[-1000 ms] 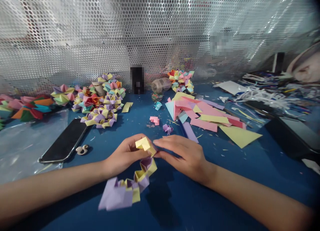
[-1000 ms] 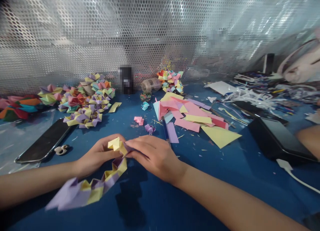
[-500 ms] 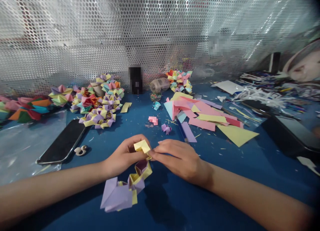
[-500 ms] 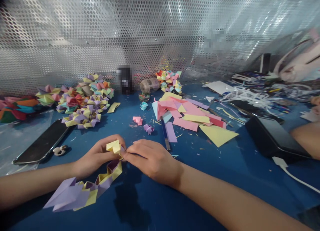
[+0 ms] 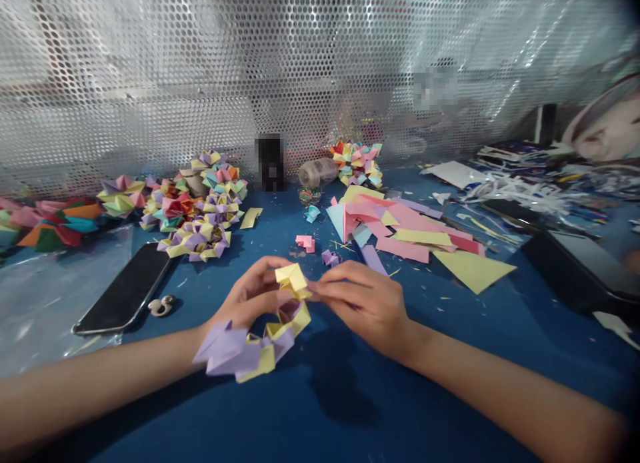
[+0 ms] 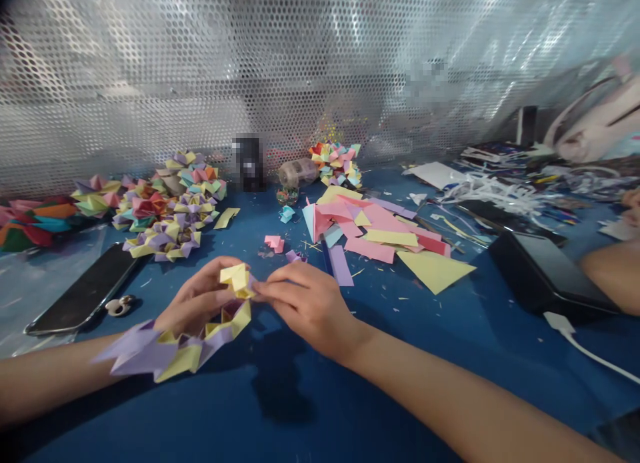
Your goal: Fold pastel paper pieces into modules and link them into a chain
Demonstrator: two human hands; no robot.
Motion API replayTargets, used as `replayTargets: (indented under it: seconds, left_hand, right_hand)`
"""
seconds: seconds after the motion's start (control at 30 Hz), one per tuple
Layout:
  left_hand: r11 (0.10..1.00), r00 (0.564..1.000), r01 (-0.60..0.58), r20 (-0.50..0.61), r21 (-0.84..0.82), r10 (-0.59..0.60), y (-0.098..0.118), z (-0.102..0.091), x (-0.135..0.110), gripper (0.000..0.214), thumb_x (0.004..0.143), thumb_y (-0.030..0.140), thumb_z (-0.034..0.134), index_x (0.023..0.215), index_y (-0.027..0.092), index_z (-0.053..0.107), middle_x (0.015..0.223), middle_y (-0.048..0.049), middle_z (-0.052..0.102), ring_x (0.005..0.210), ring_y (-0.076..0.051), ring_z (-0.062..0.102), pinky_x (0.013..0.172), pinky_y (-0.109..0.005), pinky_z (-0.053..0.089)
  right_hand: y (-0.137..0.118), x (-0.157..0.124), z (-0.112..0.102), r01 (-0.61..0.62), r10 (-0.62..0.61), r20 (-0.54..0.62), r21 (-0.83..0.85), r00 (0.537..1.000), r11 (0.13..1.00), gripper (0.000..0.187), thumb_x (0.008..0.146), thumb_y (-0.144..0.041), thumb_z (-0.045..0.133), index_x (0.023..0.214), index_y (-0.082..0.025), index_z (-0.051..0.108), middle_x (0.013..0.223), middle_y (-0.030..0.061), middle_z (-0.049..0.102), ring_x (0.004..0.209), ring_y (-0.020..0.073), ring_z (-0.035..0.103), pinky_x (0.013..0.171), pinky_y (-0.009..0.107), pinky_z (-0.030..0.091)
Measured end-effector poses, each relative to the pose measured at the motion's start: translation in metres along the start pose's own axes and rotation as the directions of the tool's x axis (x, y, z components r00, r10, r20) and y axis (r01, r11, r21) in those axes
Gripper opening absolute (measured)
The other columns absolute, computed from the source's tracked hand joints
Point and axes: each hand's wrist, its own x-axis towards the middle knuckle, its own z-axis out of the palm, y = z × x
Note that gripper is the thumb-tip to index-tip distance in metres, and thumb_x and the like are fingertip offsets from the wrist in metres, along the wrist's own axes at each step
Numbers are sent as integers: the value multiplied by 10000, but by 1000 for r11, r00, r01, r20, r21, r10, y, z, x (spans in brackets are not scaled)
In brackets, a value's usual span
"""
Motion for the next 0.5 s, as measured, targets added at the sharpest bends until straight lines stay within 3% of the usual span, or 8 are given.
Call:
replayTargets:
  seconds: [0.1,0.23,0.37,0.5]
  left_hand:
    - [996,995,-88,-56,-25,86,-1,-2,-2,269,747,257,665,995,234,564,927,-9,667,795,-144,643,627,-188,509]
    - [988,992,-85,-81,127,95,0,1,-3,216,739,219,687,940,198,610,877,-30,692,808,-166,653,643,-218,528]
    - [971,986,-112,-96,210,135,1,4,-1,163,701,154,721,848,172,655,777,-11,703,726,-137,665,627,-205,530]
    - [962,982,-154,-76,224,174,0,3,-3,213,665,120,738,865,176,690,784,-22,708,731,-162,671,682,-273,553]
  right_hand:
    - [4,3,-3,-119,125,-85,66,989,991,100,790,-122,625,852,-166,691,788,47,675,715,119,631,644,244,535]
    - [6,4,-4,-219,234,-57,190,971,957,101,777,-122,639,840,-180,693,798,36,702,741,130,657,672,253,543]
    - [3,3,-2,-250,258,-8,227,966,941,111,749,-135,676,850,-177,697,810,43,715,747,136,666,686,255,542]
    - [-4,3,-2,-245,242,44,243,969,939,120,772,-146,653,881,-169,695,801,48,709,738,132,658,661,248,542]
